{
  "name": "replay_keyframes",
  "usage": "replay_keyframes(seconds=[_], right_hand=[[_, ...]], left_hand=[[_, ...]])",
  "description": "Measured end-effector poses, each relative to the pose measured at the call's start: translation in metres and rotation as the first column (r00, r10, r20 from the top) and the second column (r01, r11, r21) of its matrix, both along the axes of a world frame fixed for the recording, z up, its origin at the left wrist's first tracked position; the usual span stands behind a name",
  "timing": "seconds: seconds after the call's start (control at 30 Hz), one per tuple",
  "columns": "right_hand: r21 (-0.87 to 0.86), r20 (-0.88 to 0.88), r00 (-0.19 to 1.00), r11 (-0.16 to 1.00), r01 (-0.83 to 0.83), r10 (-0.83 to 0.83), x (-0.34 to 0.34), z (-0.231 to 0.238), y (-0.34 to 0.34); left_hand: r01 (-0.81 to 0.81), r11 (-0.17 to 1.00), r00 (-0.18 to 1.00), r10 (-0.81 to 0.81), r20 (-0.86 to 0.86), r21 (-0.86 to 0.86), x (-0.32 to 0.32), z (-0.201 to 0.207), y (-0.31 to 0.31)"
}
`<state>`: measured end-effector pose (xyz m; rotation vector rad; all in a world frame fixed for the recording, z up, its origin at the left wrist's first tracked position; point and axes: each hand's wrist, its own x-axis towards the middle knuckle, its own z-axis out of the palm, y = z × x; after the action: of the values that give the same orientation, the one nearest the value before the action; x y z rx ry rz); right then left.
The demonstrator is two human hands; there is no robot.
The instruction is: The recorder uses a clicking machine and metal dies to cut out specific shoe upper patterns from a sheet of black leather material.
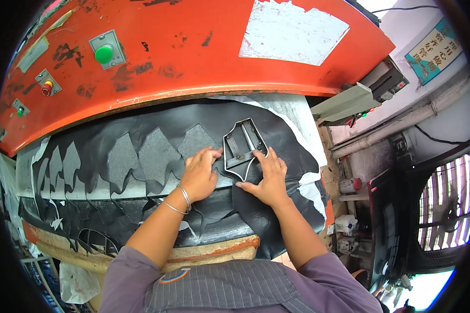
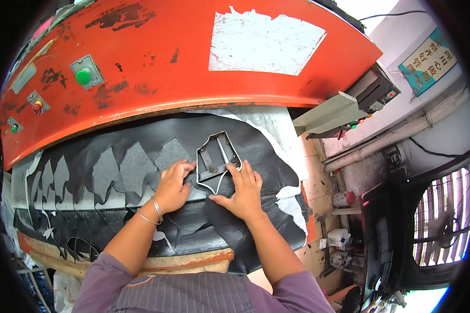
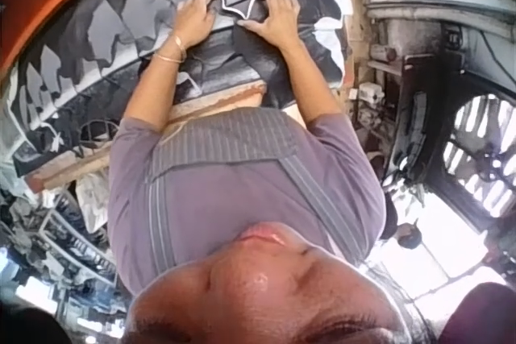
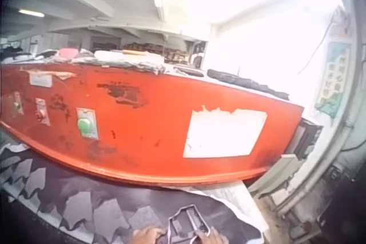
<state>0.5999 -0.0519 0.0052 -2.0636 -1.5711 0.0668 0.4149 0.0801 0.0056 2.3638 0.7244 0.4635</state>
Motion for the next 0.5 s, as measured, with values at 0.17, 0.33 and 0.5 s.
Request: replay_keyframes(seconds=[0.17,0.33,0.5], right_hand=[[0.072,0.026,0.999,0.996,0.044,-0.046,-0.002,0.0,0.002],[0.183,0.115,0.97,0.965,0.19,-0.213,-0.013,-0.001,0.011],[-0.216,-0.166,0.985,0.973,-0.086,0.05,0.023,0.056,0.007]], left_hand=[[-0.062,0.997,0.992,0.058,0.111,0.039,-0.001,-0.006,-0.014],[-0.081,0.996,0.969,0.067,0.237,0.048,-0.015,-0.012,-0.025],[-0.094,0.991,0.969,0.069,0.239,0.096,-0.028,-0.019,-0.031]])
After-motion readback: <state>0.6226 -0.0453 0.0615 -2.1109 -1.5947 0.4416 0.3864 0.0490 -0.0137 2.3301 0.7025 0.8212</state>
